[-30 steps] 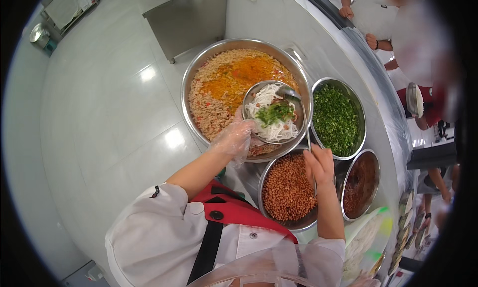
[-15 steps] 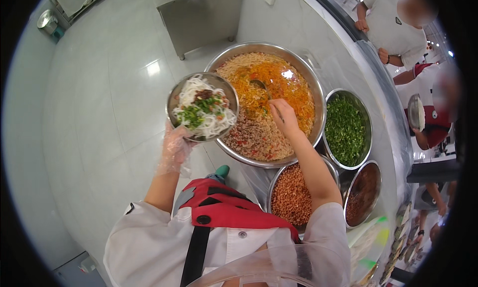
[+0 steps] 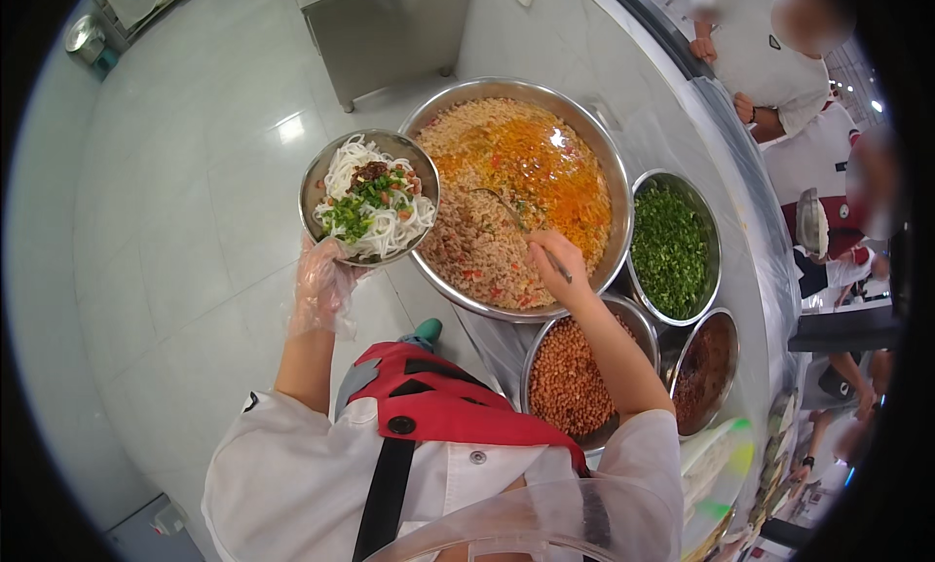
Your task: The person assembles noodle bowls by scooping noodles into metal bowls and adding various toppings including chopped greens, peanuts, and sauces. The person hands the completed bowls to customers at the counter.
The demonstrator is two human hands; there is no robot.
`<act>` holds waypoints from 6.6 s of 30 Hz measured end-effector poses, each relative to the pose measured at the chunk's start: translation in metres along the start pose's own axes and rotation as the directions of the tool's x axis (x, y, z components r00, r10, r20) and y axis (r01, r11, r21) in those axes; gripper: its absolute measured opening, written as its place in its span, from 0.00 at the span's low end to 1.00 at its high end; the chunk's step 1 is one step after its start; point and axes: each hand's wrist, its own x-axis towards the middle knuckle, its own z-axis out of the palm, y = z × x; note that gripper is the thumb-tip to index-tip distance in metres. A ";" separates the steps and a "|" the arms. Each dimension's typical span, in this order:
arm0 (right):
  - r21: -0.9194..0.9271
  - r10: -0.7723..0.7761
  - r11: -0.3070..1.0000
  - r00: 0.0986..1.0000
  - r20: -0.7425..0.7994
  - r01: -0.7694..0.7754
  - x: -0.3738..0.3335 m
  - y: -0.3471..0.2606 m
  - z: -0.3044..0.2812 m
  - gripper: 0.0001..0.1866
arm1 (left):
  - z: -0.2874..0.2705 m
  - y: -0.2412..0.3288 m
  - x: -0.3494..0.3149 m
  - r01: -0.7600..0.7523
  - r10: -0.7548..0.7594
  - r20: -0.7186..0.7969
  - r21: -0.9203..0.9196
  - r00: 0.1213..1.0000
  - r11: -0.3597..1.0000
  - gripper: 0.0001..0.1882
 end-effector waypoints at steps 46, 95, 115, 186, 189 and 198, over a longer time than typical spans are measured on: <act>0.687 0.687 0.726 0.020 -0.726 -0.007 -0.260 -0.057 -0.178 0.11 | 0.468 -0.166 0.176 0.389 -0.560 0.564 0.403 0.607 0.828 0.32; 0.520 0.626 0.677 0.036 -0.779 -0.520 -0.402 0.084 -0.253 0.12 | 0.523 -0.385 -0.108 0.334 -0.787 0.544 0.713 0.291 0.617 0.30; -0.694 -0.120 0.660 0.870 -0.477 -0.289 -0.276 -0.083 -0.194 0.17 | 0.287 -0.283 -0.081 0.430 -0.681 0.488 0.535 0.546 0.727 0.38; 0.338 0.519 0.849 0.526 -0.674 -0.406 -0.116 -0.050 -0.209 0.12 | 0.147 -0.178 -0.021 0.459 -0.434 0.496 0.079 0.752 0.885 0.15; -0.140 0.221 0.934 0.841 -0.494 -0.328 -0.130 -0.075 -0.179 0.10 | 0.176 -0.162 -0.032 0.438 -0.471 0.328 0.175 0.819 0.882 0.28; -0.574 -0.565 0.710 0.817 -0.116 0.409 -0.065 -0.079 -0.123 0.16 | 0.138 -0.125 -0.012 0.348 -0.379 0.304 0.151 0.874 0.925 0.42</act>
